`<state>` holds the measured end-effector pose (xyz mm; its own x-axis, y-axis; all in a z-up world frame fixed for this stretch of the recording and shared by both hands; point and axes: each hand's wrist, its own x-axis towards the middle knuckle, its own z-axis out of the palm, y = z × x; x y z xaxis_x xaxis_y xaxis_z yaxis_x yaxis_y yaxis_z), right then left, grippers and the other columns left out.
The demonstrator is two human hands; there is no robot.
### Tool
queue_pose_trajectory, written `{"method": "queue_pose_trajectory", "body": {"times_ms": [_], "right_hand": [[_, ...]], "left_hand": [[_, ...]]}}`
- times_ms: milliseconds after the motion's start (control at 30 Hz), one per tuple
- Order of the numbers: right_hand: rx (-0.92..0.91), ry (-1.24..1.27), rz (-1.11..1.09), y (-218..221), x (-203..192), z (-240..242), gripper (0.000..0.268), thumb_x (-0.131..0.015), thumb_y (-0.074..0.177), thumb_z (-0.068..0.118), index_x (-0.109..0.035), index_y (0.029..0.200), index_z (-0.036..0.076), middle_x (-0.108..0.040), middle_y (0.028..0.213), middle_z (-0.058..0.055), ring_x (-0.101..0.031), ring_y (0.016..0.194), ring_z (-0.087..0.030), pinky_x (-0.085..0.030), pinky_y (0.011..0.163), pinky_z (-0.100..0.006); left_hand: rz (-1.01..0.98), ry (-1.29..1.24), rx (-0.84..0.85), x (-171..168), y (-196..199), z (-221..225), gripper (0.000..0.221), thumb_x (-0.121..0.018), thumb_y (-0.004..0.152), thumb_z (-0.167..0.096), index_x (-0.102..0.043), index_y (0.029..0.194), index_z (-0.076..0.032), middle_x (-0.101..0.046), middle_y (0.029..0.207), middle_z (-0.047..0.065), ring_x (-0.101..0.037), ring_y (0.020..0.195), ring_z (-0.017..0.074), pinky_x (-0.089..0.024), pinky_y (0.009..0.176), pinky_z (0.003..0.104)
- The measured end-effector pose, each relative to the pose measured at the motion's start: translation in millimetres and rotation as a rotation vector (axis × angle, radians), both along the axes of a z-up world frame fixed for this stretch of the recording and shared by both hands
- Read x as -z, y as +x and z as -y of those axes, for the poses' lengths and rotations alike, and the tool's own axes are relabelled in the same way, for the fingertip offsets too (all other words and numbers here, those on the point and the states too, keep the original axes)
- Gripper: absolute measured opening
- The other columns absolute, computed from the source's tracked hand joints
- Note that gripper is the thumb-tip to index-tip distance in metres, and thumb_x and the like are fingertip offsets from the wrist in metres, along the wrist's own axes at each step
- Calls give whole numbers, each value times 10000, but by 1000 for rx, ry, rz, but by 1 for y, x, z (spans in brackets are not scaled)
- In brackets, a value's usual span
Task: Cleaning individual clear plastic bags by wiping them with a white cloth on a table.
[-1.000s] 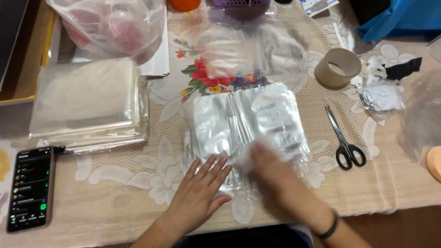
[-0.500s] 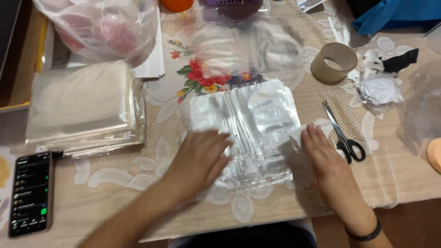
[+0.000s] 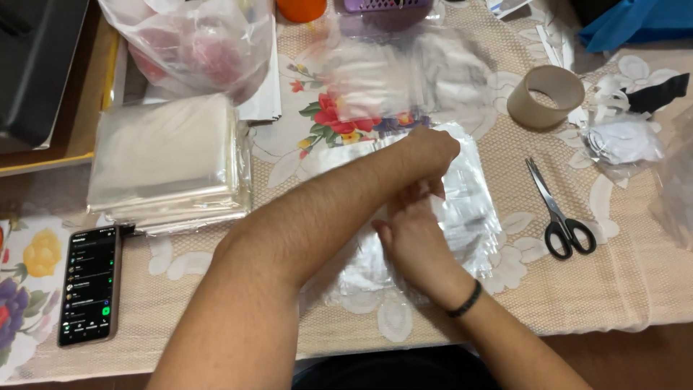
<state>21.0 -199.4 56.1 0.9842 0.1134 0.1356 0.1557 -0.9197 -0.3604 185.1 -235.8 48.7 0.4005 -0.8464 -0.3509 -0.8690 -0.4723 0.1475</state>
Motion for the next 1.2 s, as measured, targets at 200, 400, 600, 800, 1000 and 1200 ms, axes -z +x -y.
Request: {"method": "queue_pose_trajectory", "body": {"times_ms": [200, 400, 600, 800, 1000, 1200], "right_hand": [[-463, 603, 94, -12, 7, -59, 375, -452, 891, -63, -530, 1257, -88, -528, 1361, -312, -492, 1273, -452, -362, 1141, -521], [-724, 425, 18, -52, 4, -45, 494, -403, 1076, 202, -377, 1465, -101, -388, 1528, -332, -332, 1466, -454, -208, 1235, -513], [-549, 265, -131, -104, 10, 56, 583, -455, 923, 32, -387, 1500, -9, -359, 1595, -213, -285, 1495, -385, -218, 1197, -506], [-460, 228, -135, -135, -7, 98, 561, -473, 1005, 198, -358, 1536, 57, -327, 1635, -138, -229, 1535, -307, -185, 1220, -439], [-199, 117, 135, -120, -29, 134, 584, -502, 932, 139, -400, 1504, 89, -386, 1603, -130, -317, 1525, -333, -239, 1258, -475], [-61, 208, 264, -83, -52, 128, 529, -528, 947, 38, -446, 1469, 37, -450, 1558, -160, -373, 1506, -329, -269, 1278, -457]], "left_hand": [[-36, 31, -47, 18, 6, 3, 454, -934, 558, -254, -514, 687, -145, -662, 671, -35, -601, 611, 163, -419, 549, 338], [-91, -172, -117, -10, 9, -21, 541, -750, 785, -648, -712, 904, -122, -723, 979, 86, -690, 921, 314, -521, 691, 449], [-58, -4, -190, -6, -19, -72, 710, -910, 691, -491, -583, 1195, -113, -517, 1237, 105, -487, 1159, 308, -462, 927, 449], [-573, -350, -514, -27, -26, -86, 367, -730, 731, 62, -509, 937, -146, -667, 834, 11, -608, 793, 144, -462, 638, 316], [-811, -837, -739, -24, 2, -94, 45, -737, 843, -79, -771, 852, -51, -735, 935, 35, -650, 815, 122, -550, 590, 275], [-967, -929, -1142, -57, -36, -150, 79, -667, 969, -63, -620, 962, 0, -731, 866, 171, -746, 730, 237, -651, 624, 289]]}}
